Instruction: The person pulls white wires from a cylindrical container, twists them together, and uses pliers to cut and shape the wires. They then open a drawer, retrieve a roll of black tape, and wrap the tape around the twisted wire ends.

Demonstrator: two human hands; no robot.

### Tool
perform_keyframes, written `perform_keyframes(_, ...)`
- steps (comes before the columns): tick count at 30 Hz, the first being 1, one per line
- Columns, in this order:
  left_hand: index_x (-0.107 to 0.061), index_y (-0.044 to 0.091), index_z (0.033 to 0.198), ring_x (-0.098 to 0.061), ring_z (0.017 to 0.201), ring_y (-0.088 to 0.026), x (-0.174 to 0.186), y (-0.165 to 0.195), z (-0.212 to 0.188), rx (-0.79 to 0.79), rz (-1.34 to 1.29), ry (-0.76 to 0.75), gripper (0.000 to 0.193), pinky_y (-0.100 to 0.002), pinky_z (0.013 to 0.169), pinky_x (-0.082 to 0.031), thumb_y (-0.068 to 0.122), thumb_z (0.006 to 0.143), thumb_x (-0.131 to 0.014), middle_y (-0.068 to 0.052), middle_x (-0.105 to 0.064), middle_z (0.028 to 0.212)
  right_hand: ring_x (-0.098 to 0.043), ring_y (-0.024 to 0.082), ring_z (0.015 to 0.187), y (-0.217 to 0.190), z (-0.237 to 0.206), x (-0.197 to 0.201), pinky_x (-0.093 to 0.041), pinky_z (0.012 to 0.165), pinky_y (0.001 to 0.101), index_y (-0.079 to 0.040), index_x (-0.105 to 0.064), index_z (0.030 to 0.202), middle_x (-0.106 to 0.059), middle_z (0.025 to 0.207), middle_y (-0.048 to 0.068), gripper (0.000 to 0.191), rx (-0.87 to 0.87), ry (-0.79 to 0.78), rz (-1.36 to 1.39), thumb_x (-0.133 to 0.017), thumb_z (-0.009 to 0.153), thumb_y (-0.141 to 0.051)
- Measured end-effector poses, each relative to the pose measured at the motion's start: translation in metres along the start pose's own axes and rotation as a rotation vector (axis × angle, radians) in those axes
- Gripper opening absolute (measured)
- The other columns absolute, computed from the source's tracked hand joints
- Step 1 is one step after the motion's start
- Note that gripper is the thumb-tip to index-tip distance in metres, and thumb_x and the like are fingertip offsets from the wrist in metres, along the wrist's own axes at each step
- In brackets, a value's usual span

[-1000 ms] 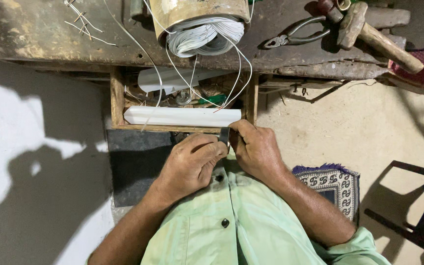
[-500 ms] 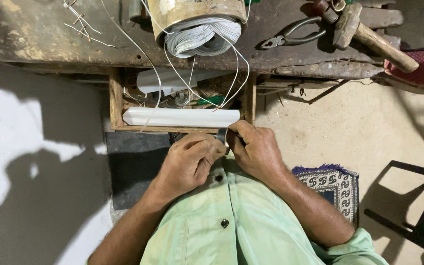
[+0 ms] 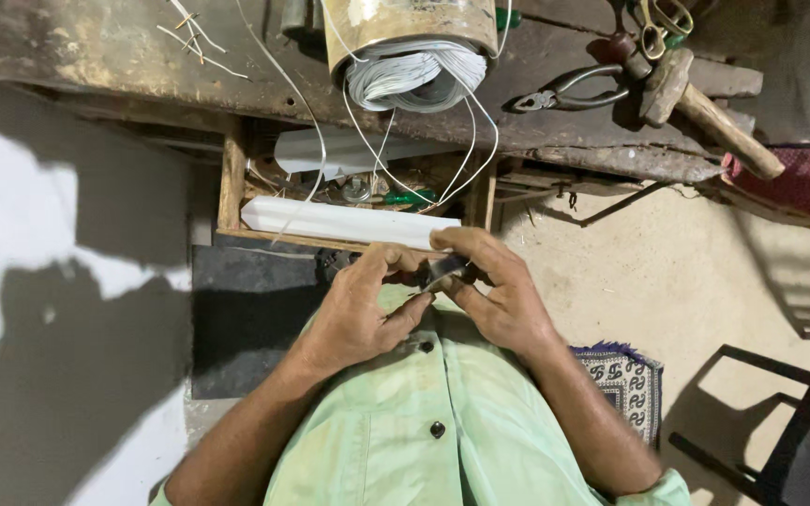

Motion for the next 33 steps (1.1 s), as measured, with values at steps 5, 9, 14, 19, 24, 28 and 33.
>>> perform_keyframes(5,-0.067,0.001,0.116,-0.076,0.102,-0.022,0.008,0.006,-0.003,0.059,0.013,0.054,0.031,-0.031,0.092,-0.06,0.003,0.087,-0.077,-0.012,-0.074,0.109,-0.07,0.022,0.114,0.003,-0.01,-0.003,-0.06,0.095,0.0305,-0.006,-0.073,0.116,-0.07,0.122,0.01,0.034,0.006,0.037,0.024,-0.081,0.083,0.0)
perform_keyframes(9,-0.071,0.002,0.114,-0.075,0.106,-0.027,0.011,0.015,-0.007,-0.072,0.114,0.1,0.027,-0.034,0.093,-0.058,0.005,0.087,-0.076,-0.013,-0.075,0.113,-0.07,0.02,0.109,-0.002,-0.014,-0.005,-0.061,0.087,0.0289,-0.008,-0.075,0.108,-0.068,0.121,0.01,0.035,0.053,0.125,-0.119,-0.086,0.076,0.002)
perform_keyframes(14,-0.072,0.003,0.112,-0.075,0.101,-0.026,0.003,0.02,-0.011,-0.097,0.204,0.177,0.026,-0.034,0.089,-0.06,0.006,0.088,-0.078,-0.013,-0.075,0.11,-0.07,0.022,0.109,-0.009,-0.015,-0.008,-0.061,0.086,0.0295,-0.007,-0.075,0.106,-0.066,0.122,0.01,0.032,0.091,0.127,-0.199,-0.084,0.077,0.003)
perform_keyframes(19,-0.068,0.003,0.102,-0.071,0.091,-0.027,-0.005,0.026,-0.011,-0.225,0.488,0.201,0.019,-0.036,0.08,-0.06,0.003,0.085,-0.076,-0.012,-0.072,0.1,-0.07,0.023,0.11,-0.012,-0.017,-0.007,-0.062,0.085,0.0305,-0.008,-0.074,0.106,-0.065,0.122,0.011,0.031,0.085,0.1,-0.235,-0.083,0.078,0.002)
perform_keyframes(24,-0.06,0.001,0.097,-0.065,0.084,-0.027,-0.02,0.01,-0.016,-0.211,0.572,0.17,0.016,-0.037,0.073,-0.054,0.006,0.086,-0.069,-0.013,-0.062,0.089,-0.068,0.024,0.113,-0.007,-0.022,0.0,-0.062,0.084,0.0312,-0.009,-0.075,0.106,-0.063,0.124,0.011,0.036,0.075,0.021,-0.281,-0.085,0.073,0.002)
perform_keyframes(28,-0.056,0.002,0.093,-0.051,0.076,-0.014,-0.041,-0.03,-0.025,0.194,-0.131,0.181,0.009,-0.029,0.066,-0.047,0.008,0.097,-0.059,-0.006,-0.056,0.083,-0.068,0.023,0.115,0.009,-0.026,0.007,-0.061,0.087,0.0317,-0.008,-0.076,0.104,-0.064,0.125,0.009,0.037,0.045,0.005,-0.176,-0.083,0.07,0.005)
perform_keyframes(33,-0.059,0.001,0.095,-0.052,0.075,-0.014,-0.057,-0.058,-0.02,0.432,-0.687,0.187,0.013,-0.029,0.067,-0.043,0.012,0.101,-0.061,-0.004,-0.057,0.083,-0.065,0.024,0.117,0.033,-0.029,0.015,-0.057,0.092,0.0328,-0.006,-0.076,0.1,-0.063,0.125,0.009,0.034,0.08,-0.041,-0.03,-0.09,0.07,-0.002)
Point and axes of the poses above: each hand's wrist, its own z-axis towards the middle knuckle, its own x-axis out of the back of the hand, y = z × x, the point moved 2 cm from there along z, towards the middle knuckle
